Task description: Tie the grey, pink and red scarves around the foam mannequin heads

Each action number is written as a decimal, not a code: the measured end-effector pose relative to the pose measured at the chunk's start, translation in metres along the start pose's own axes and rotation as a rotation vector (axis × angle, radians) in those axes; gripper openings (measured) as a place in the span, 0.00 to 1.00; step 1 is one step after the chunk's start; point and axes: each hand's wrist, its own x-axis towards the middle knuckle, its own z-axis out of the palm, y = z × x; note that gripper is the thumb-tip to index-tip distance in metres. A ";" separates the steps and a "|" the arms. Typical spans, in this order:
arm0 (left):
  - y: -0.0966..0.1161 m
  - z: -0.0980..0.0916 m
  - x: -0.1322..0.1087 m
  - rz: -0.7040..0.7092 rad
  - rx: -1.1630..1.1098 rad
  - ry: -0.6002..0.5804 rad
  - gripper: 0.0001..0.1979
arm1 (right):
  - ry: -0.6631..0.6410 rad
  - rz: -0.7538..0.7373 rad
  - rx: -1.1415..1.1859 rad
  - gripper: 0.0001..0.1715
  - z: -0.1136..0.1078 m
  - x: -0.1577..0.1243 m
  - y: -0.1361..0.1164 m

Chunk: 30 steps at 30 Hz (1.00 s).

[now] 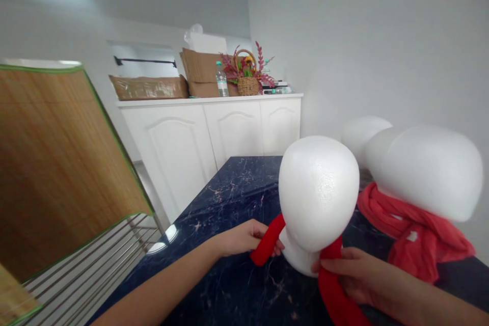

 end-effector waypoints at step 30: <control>0.020 0.046 0.015 0.060 0.394 0.241 0.14 | 0.271 -0.127 0.103 0.07 0.043 0.020 0.023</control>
